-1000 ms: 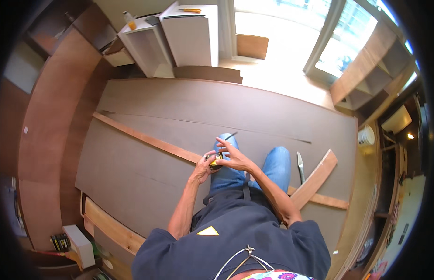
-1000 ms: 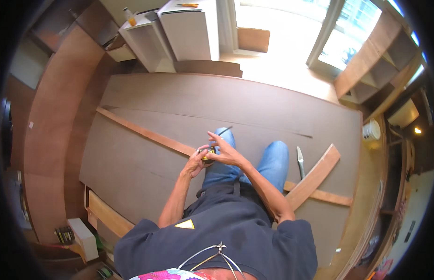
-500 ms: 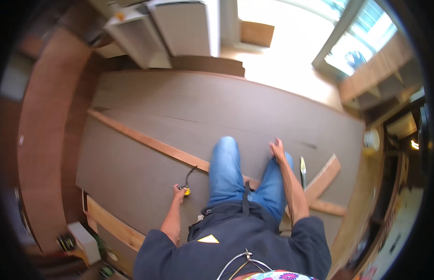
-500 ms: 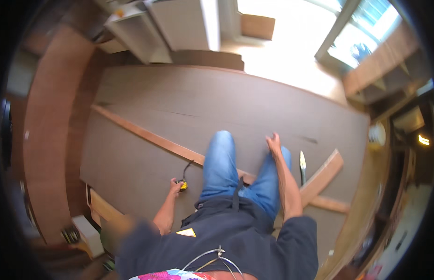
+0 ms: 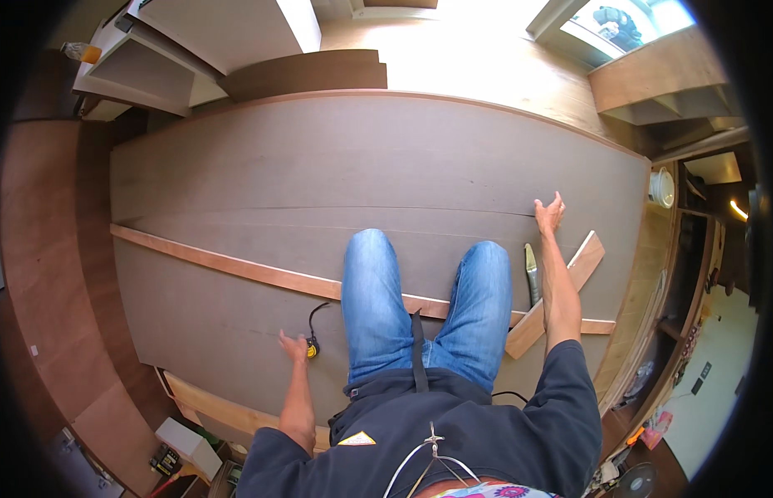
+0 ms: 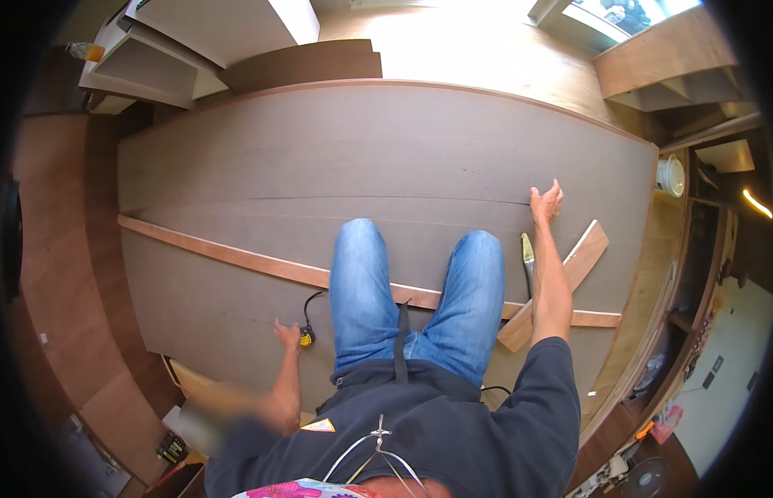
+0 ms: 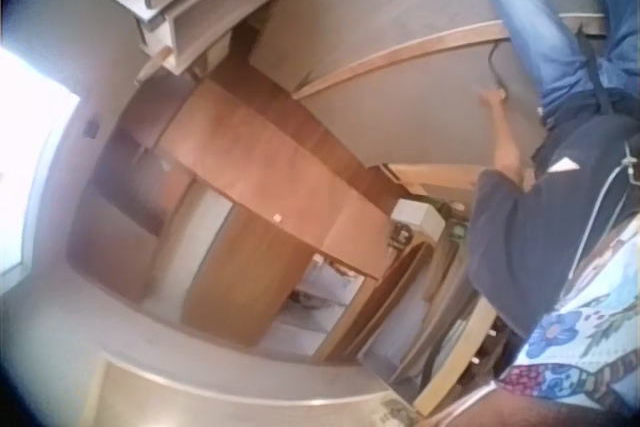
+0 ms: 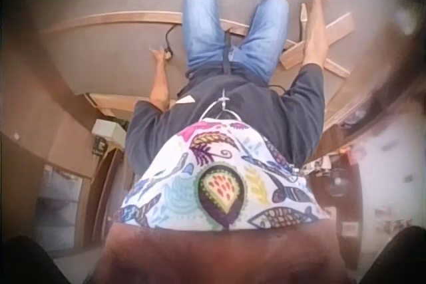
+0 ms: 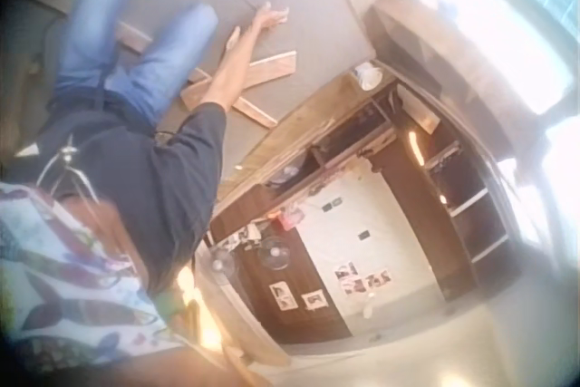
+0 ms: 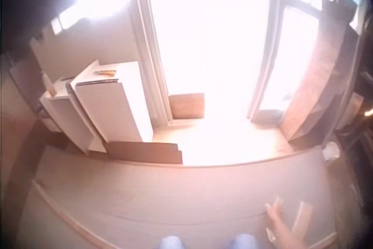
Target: The person uses a knife to cut a section of insulation material against a wood guide, then uses a tape measure and pencil to mark the material for further cuts.
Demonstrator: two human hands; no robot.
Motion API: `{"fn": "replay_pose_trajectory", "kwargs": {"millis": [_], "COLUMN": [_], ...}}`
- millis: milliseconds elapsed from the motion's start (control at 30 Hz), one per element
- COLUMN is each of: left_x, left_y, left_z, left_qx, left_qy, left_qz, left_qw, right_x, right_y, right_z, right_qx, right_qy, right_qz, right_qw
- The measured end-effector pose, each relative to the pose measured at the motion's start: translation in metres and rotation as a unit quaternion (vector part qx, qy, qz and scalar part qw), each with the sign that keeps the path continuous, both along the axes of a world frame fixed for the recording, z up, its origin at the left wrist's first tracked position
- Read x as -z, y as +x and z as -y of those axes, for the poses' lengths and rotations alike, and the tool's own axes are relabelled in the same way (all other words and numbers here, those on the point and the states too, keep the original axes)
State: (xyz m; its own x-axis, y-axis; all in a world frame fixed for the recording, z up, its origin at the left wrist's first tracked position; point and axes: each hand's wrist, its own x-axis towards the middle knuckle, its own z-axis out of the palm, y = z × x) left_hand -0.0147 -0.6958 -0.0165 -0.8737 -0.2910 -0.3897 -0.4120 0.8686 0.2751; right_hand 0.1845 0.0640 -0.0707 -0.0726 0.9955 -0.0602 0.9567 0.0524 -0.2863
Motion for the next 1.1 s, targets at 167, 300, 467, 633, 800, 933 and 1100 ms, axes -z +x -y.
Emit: {"fn": "replay_pose_trajectory", "kwargs": {"millis": [167,300,467,633,800,933,1100], "left_x": [-0.015,-0.008,0.018,0.051,0.070,0.070,0.072], "left_y": [-0.052,-0.101,-0.154,-0.196,-0.210,-0.212,-0.208], "left_z": [-0.079,-0.167,-0.244,-0.277,-0.276,-0.272,-0.269], "left_qx": [0.150,0.081,-0.133,-0.300,-0.335,-0.349,-0.330], "left_qy": [0.080,0.262,0.472,0.557,0.590,0.614,0.546], "left_qz": [-0.154,-0.068,-0.012,-0.007,0.008,0.017,-0.034], "left_qw": [0.973,0.959,0.871,0.774,0.735,0.708,0.769], "right_x": [0.023,0.003,-0.074,-0.133,-0.139,-0.163,-0.221], "right_y": [0.028,0.041,0.051,0.049,0.043,0.058,0.071], "right_z": [-0.039,-0.072,-0.076,-0.055,-0.040,-0.043,-0.042], "right_qx": [-0.044,-0.042,-0.088,-0.089,-0.046,-0.037,0.019], "right_qy": [-0.021,-0.163,-0.340,-0.352,-0.360,-0.311,-0.288], "right_qz": [0.031,-0.083,-0.271,-0.306,-0.381,-0.473,-0.532], "right_qw": [0.998,0.982,0.896,0.880,0.850,0.824,0.796]}}
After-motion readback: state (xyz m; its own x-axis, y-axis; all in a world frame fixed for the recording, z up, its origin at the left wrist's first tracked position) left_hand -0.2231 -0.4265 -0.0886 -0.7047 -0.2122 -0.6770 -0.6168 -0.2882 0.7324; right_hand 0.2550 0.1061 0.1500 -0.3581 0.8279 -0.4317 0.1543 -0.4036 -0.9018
